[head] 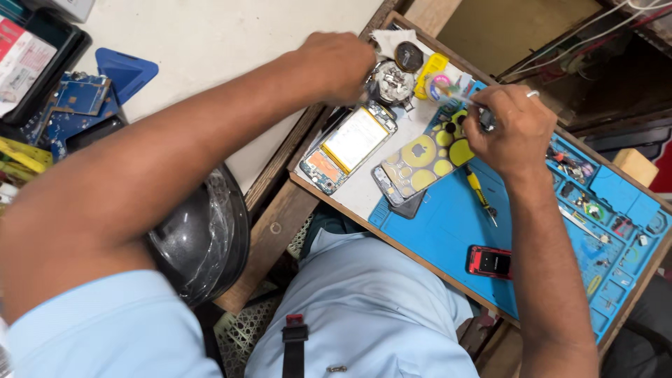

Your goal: The person disassembles a smartphone on a blue work mat, removes the back cover and battery, and reassembles the device. They use a screwdriver and pry tool to separate components and handle the phone's internal parts.

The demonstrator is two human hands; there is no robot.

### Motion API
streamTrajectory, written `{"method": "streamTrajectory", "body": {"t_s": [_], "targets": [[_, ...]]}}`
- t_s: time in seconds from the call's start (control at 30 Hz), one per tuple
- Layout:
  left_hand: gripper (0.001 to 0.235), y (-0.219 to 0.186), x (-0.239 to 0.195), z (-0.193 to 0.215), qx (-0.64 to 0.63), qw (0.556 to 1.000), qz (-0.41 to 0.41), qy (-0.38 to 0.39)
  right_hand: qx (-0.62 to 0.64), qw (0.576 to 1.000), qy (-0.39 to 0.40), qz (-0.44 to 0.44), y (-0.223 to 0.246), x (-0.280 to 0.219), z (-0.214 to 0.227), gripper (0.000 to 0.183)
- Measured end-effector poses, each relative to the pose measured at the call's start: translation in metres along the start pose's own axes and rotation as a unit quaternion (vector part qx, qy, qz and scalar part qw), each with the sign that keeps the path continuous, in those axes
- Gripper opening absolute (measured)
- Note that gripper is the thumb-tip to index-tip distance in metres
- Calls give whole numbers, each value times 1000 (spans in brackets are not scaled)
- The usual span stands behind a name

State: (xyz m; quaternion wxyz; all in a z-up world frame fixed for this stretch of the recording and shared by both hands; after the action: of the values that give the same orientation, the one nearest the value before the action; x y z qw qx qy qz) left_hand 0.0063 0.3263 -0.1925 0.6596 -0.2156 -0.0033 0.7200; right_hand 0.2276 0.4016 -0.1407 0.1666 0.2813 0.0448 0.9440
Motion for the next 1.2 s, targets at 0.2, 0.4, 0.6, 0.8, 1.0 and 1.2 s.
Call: {"method": "streamTrajectory", "body": {"t_s": [0.2,0.4,0.6,0.8,1.0,1.2], "targets": [[32,3,37,-5,5,993,-52,-102,-84,996,40,-7,-9,-9,-11,14],[51,-9,0,13,45,984,-50,-166,8,998,35,-50,-35,-55,44,23],[66,-40,-34,-51,128,981,42,140,74,956,161,-233,-31,-143,101,45],[101,-67,-43,-54,163,972,71,154,59,955,206,-203,-4,-199,92,55],[136,-70,-59,-53,148,987,45,34,-84,957,117,-253,-48,-214,97,48],[129,-51,-61,-59,42,995,85,22,-104,969,75,-211,-40,-181,93,50]]}}
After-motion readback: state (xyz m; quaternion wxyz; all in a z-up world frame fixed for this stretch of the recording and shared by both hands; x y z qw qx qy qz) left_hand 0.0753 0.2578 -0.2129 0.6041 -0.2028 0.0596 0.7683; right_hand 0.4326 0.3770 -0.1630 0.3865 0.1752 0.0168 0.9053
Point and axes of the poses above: each hand's wrist, its own x-axis towards the middle knuckle, its own z-axis out of the back of the hand, y = z × x, the point moved 9 cm from there along x, towards the middle knuckle, and after that the axes turned 4 degrees about -z, right-handed, at the moved point
